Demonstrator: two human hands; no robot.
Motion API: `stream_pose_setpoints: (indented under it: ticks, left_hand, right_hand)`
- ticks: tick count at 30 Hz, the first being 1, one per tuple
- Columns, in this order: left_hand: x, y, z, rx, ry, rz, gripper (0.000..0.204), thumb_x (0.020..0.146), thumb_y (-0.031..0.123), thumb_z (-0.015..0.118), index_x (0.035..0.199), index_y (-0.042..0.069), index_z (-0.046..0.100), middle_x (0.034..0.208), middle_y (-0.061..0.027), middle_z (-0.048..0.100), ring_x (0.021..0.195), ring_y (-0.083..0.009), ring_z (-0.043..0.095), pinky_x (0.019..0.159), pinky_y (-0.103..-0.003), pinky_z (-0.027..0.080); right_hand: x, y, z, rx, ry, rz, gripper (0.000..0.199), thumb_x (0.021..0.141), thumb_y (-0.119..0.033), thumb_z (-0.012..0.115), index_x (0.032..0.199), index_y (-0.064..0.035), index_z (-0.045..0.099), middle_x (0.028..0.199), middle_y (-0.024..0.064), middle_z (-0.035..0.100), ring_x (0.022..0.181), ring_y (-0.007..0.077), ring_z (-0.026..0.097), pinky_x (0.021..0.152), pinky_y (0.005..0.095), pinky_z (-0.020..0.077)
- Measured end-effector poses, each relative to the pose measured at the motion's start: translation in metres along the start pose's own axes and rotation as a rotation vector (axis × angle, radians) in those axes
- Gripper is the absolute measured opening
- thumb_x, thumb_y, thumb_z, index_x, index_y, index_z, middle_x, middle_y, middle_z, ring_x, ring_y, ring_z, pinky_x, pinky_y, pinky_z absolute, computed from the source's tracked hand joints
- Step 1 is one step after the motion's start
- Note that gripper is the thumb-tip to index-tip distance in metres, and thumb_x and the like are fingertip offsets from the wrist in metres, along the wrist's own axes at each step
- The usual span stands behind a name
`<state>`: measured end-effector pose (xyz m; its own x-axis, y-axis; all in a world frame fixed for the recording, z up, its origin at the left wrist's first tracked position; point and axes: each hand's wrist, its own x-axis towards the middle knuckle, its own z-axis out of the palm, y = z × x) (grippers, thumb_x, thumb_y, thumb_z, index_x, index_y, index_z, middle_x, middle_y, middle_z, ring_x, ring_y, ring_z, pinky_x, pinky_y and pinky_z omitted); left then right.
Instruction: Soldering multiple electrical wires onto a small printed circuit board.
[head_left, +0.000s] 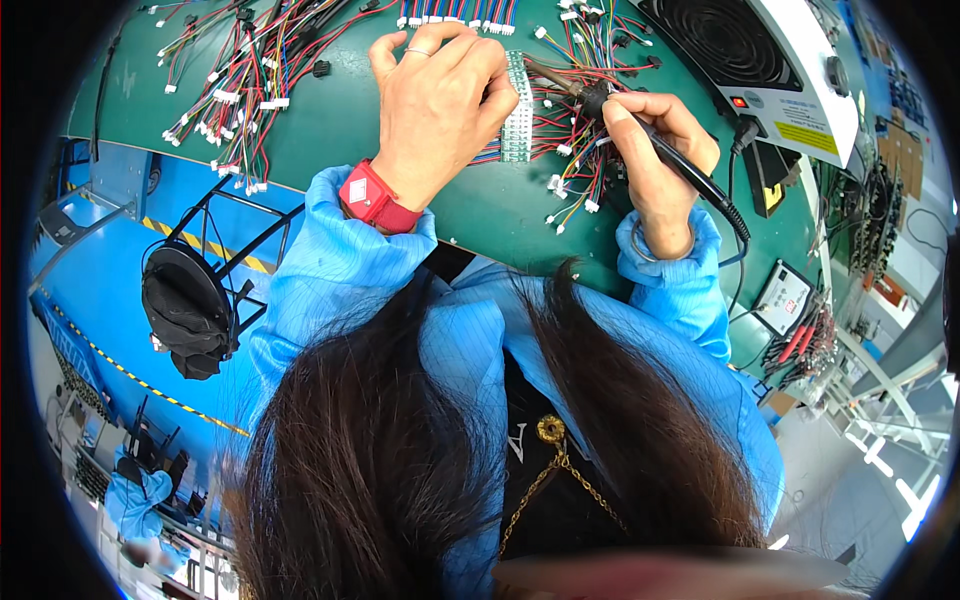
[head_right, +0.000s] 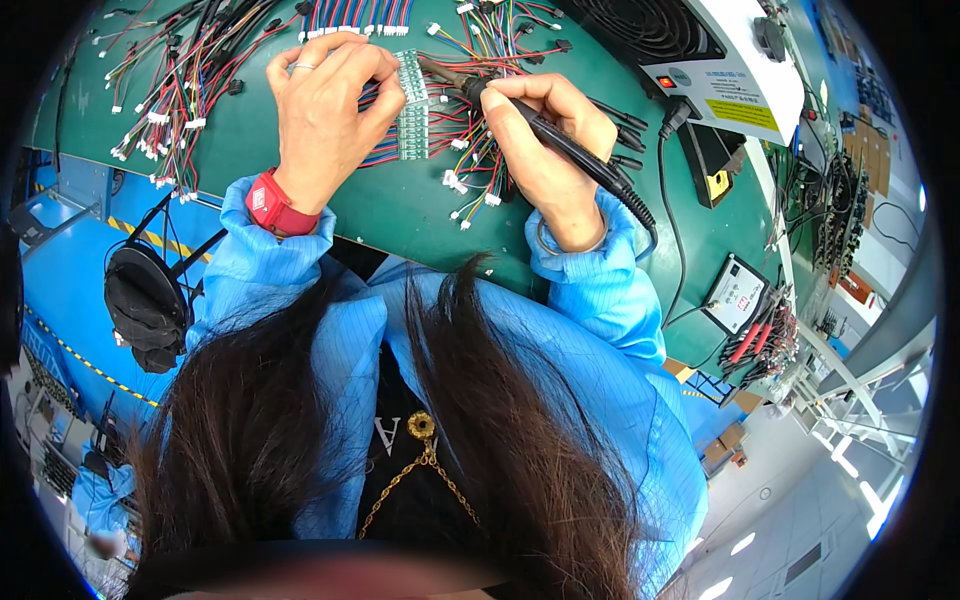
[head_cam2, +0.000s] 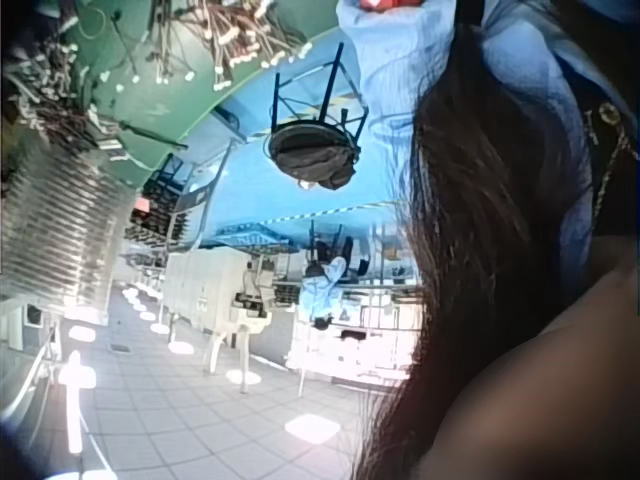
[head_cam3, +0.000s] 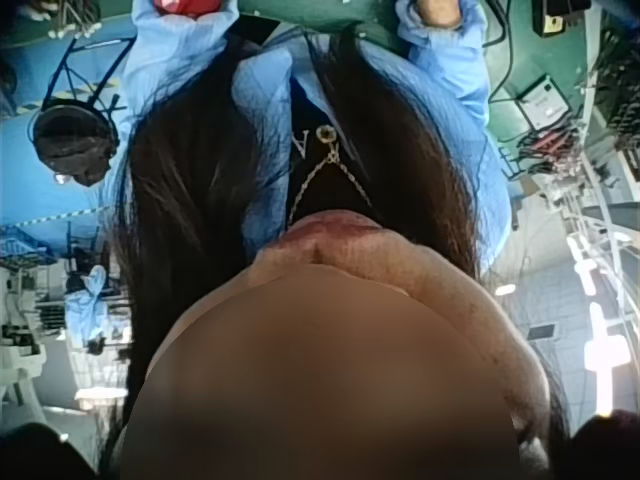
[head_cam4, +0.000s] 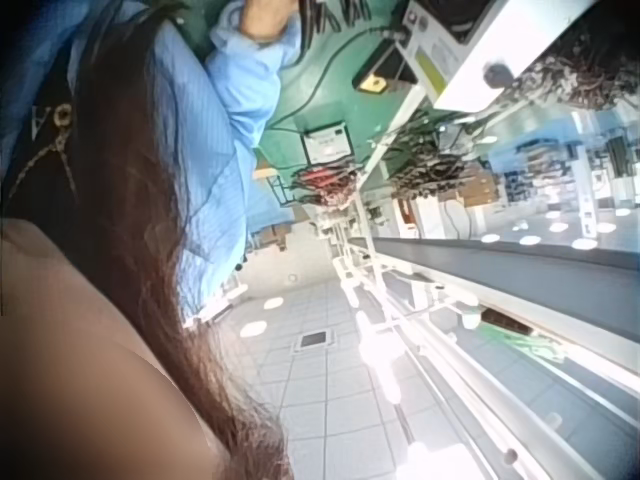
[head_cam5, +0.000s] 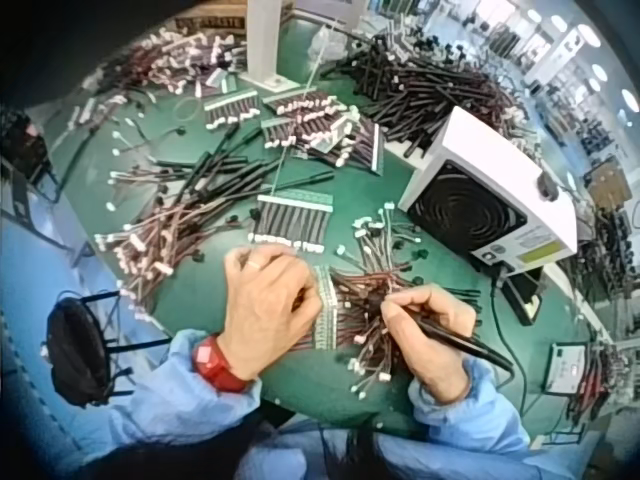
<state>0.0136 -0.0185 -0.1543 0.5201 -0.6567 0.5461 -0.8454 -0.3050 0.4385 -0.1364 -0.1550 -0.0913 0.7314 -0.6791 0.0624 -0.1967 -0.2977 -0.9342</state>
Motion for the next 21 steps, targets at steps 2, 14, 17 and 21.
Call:
stream_pose_setpoints:
  ticks: [2,14,17,21]
  left_hand:
    - [-0.0005,-0.0010,-0.0001,-0.055,0.024,-0.027,0.011,0.076,0.013,0.072,0.078,0.016,0.062,0.086,0.0092,0.069,0.105,-0.0178,0.062,0.095,-0.041,0.032]
    - [-0.0001,-0.0059,0.0041,-0.072,0.071,0.030,0.010,0.073,0.016,0.071,0.075,0.015,0.062,0.082,0.0006,0.066,0.098,-0.0200,0.061,0.089,-0.047,0.035]
    - [-0.0005,-0.0053,0.0039,-0.068,0.070,0.030,0.010,0.073,0.016,0.071,0.075,0.015,0.061,0.080,0.0009,0.065,0.098,-0.0195,0.061,0.089,-0.047,0.035]
    - [-0.0006,-0.0051,0.0037,-0.069,0.065,0.029,0.010,0.073,0.016,0.071,0.075,0.016,0.061,0.078,0.0014,0.065,0.098,-0.0191,0.061,0.089,-0.047,0.035]
  right_hand:
    - [-0.0006,0.0022,-0.0029,0.013,0.021,-0.016,0.014,0.085,-0.004,0.073,0.095,0.0055,0.069,0.078,0.0058,0.069,0.069,0.0066,0.062,0.063,0.0198,0.0490]
    - [-0.0021,0.0019,-0.0040,0.031,0.020,-0.006,0.016,0.085,-0.007,0.074,0.094,0.0053,0.070,0.078,0.0053,0.070,0.069,0.0062,0.061,0.063,0.0207,0.0489]
    - [-0.0020,0.0033,-0.0044,0.026,0.018,0.007,0.016,0.085,-0.007,0.074,0.094,0.0054,0.070,0.078,0.0054,0.070,0.070,0.0063,0.061,0.063,0.0207,0.0489]
    - [-0.0026,0.0022,-0.0031,0.047,0.024,0.021,0.016,0.084,-0.007,0.074,0.094,0.0054,0.069,0.078,0.0053,0.070,0.069,0.0062,0.061,0.063,0.0207,0.0488]
